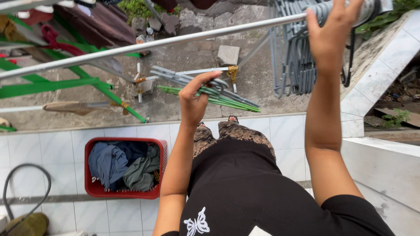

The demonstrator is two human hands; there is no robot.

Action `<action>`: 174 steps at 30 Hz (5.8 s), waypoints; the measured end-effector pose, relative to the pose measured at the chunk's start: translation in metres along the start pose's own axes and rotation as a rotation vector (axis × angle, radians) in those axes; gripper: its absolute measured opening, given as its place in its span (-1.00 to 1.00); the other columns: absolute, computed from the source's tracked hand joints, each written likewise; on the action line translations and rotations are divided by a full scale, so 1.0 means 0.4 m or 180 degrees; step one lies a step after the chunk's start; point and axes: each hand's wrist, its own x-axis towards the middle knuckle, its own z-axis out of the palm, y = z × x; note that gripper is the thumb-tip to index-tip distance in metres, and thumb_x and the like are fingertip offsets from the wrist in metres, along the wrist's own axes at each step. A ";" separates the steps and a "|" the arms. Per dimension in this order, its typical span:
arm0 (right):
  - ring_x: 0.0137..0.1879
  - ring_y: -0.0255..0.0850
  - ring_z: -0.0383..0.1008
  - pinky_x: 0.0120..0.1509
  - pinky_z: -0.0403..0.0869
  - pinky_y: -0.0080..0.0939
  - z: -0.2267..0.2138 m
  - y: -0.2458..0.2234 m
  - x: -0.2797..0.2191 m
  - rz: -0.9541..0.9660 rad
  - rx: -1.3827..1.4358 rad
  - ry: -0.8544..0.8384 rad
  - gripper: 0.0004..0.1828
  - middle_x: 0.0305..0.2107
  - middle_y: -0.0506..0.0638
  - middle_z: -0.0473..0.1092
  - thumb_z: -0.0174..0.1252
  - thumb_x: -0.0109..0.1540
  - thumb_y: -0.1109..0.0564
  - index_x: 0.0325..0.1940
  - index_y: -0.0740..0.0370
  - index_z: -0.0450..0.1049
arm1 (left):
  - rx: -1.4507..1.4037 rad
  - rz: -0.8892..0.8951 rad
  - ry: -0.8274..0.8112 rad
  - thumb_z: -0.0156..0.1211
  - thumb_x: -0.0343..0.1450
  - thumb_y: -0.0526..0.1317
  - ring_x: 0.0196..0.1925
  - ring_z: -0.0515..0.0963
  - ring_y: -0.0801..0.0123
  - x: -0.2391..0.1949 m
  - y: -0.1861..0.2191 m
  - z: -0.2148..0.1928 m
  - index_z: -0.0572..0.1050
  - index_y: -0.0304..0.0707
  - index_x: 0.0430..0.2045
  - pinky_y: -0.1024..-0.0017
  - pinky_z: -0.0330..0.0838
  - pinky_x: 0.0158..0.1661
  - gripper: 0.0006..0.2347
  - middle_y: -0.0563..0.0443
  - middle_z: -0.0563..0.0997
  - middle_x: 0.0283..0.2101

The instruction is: The person organizes empty hangers on a drying rack, then picks up wet garments from a red laundry basket, places each on a hanger, and hangs them on the rack. Items handled include pants, shirts, and underwear.

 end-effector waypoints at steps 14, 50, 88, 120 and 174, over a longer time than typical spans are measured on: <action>0.12 -0.20 0.56 0.13 0.53 -0.25 -0.154 -0.306 -0.064 0.0054 0.3375 -0.1583 -0.77 -0.01 0.07 0.54 0.30 0.41 0.12 0.12 0.24 0.57 | 0.1219 0.0546 -0.0863 0.25 0.21 -0.49 -0.12 0.61 0.14 0.074 0.030 -0.028 0.48 -0.26 0.11 0.26 0.40 0.01 -0.49 -0.01 0.60 -0.30; -0.17 -0.25 0.60 -0.09 0.54 -0.22 -0.054 -0.478 -0.299 0.2291 0.3510 -0.2088 -0.39 -0.26 0.01 0.56 0.28 0.31 0.10 0.40 0.17 0.25 | -0.1973 -0.1217 -0.0659 0.27 0.49 -0.41 0.00 0.64 0.43 0.057 -0.066 0.026 0.36 -0.31 0.18 0.47 0.50 0.10 -0.64 -0.09 0.67 -0.09; -0.32 0.14 0.46 -0.20 0.40 0.06 -0.507 -0.230 -0.402 0.2393 0.1351 -0.2346 -0.81 -0.38 0.25 0.45 0.12 0.34 0.14 -0.09 0.35 0.45 | -0.0458 0.0129 -0.0782 0.19 0.54 -0.39 -0.13 0.68 0.54 0.273 -0.037 0.237 0.44 -0.23 -0.06 0.49 0.57 -0.09 -0.86 0.04 0.72 -0.21; -0.06 0.11 0.54 -0.01 0.48 -0.01 -0.414 -0.337 -0.410 0.2341 0.1791 -0.1868 -0.66 -0.13 0.20 0.51 0.07 0.37 0.07 0.17 0.30 0.43 | 0.1988 0.1763 -0.1186 0.27 0.60 -0.06 0.03 0.49 0.25 0.423 -0.179 0.355 0.44 -0.33 0.29 0.20 0.09 0.19 -0.58 -0.04 0.48 0.05; -0.05 0.04 0.49 -0.01 0.48 -0.02 0.007 -0.115 -0.209 0.0489 0.1853 -0.0273 -0.75 -0.07 0.21 0.44 0.20 0.49 0.20 0.20 0.38 0.47 | 0.1739 0.0608 0.0478 0.17 0.57 -0.26 0.69 -0.18 0.11 0.136 -0.171 0.150 0.11 -0.01 0.49 0.09 -0.10 0.63 -0.45 0.07 -0.02 0.61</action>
